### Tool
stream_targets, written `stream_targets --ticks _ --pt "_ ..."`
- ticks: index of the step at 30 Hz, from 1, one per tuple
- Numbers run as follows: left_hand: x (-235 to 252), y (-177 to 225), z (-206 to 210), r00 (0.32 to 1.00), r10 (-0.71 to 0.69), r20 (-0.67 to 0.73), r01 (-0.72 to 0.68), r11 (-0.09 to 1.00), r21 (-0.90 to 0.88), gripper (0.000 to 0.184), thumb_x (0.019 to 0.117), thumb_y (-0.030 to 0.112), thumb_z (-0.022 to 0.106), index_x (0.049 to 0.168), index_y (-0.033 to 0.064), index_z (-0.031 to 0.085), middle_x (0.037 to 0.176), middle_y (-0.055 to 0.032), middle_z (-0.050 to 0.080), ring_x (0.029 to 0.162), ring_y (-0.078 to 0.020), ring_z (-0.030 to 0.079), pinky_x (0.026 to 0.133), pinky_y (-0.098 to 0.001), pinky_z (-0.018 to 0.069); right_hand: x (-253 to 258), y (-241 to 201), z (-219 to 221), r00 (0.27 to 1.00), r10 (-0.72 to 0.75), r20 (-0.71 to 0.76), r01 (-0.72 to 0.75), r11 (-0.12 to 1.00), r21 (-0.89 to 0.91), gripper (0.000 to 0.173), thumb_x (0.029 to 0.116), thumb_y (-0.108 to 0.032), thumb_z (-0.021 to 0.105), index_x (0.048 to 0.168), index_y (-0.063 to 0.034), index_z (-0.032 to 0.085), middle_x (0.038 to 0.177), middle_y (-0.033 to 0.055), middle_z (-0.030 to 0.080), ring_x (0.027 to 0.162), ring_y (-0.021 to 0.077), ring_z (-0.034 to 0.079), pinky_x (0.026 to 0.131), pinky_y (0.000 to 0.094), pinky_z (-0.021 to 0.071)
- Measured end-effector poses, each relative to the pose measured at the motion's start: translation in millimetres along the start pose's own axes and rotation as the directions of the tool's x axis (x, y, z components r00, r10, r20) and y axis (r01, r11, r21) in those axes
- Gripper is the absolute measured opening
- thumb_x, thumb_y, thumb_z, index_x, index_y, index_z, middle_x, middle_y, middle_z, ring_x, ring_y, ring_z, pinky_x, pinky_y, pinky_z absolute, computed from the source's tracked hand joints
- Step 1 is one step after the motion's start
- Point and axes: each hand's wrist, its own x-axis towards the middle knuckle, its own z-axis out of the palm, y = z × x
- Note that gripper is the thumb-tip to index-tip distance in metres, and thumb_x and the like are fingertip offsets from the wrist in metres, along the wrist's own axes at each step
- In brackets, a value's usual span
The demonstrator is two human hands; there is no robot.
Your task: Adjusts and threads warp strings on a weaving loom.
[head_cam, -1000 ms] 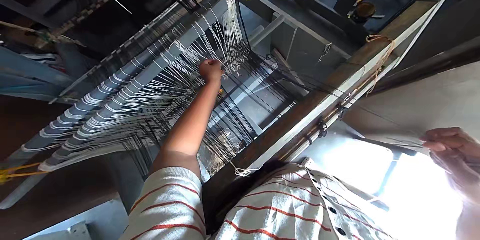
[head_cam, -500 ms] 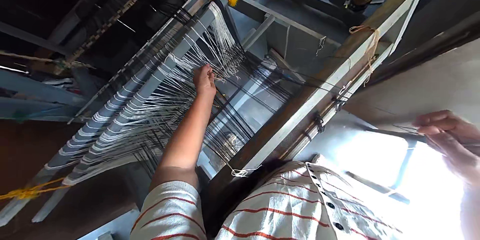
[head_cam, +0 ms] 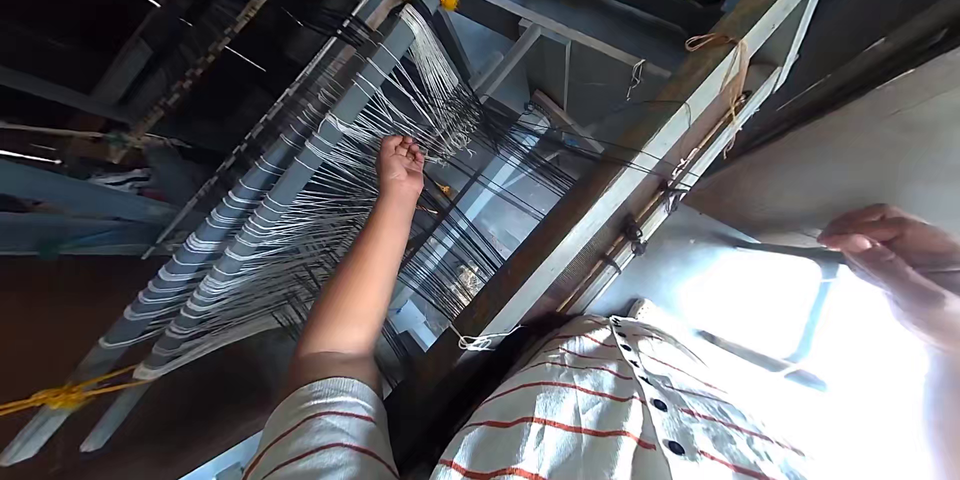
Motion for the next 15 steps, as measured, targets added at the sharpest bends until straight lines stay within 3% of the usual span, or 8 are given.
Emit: stream_targets --ticks 6,9,15 --pt "-9 -3 -4 1.0 -0.018 0.026 0.017 0.999 0.047 0.012 0.1062 0.018 0.051 0.095 0.0184 0.057 0.078 0.0073 0.055 0.061 -0.0017 0.052 0.059 -0.016 0.0475 2 0 -3 1.0 -0.021 0.0 0.021 1.0 0.008 0.011 0.1014 -0.029 0.062 0.098 -0.0235 0.071 0.1 -0.017 0.066 0.075 -0.0082 0.057 0.063 0.0092 0.0452" --pt "-16 -4 -12 0.999 -0.029 0.034 0.027 0.997 0.068 0.011 0.1084 0.02 0.048 0.104 0.0179 0.058 0.083 0.0067 0.057 0.063 -0.0025 0.053 0.06 -0.0171 0.0481 1 0 -8 1.0 0.004 -0.03 -0.004 1.0 0.018 0.011 0.101 -0.028 0.063 0.097 -0.0223 0.072 0.101 -0.0175 0.067 0.073 -0.0085 0.056 0.062 0.0091 0.0454" --pt "-36 7 -15 0.998 -0.029 0.053 0.024 0.995 0.102 0.009 0.109 0.021 0.047 0.105 0.0192 0.055 0.081 0.0068 0.058 0.065 -0.0034 0.056 0.062 -0.0187 0.0502 6 -4 -18 0.998 0.014 -0.068 -0.015 1.0 -0.013 0.013 0.0998 -0.027 0.064 0.095 -0.0167 0.072 0.095 -0.0145 0.067 0.068 -0.0087 0.054 0.061 0.0092 0.0445"
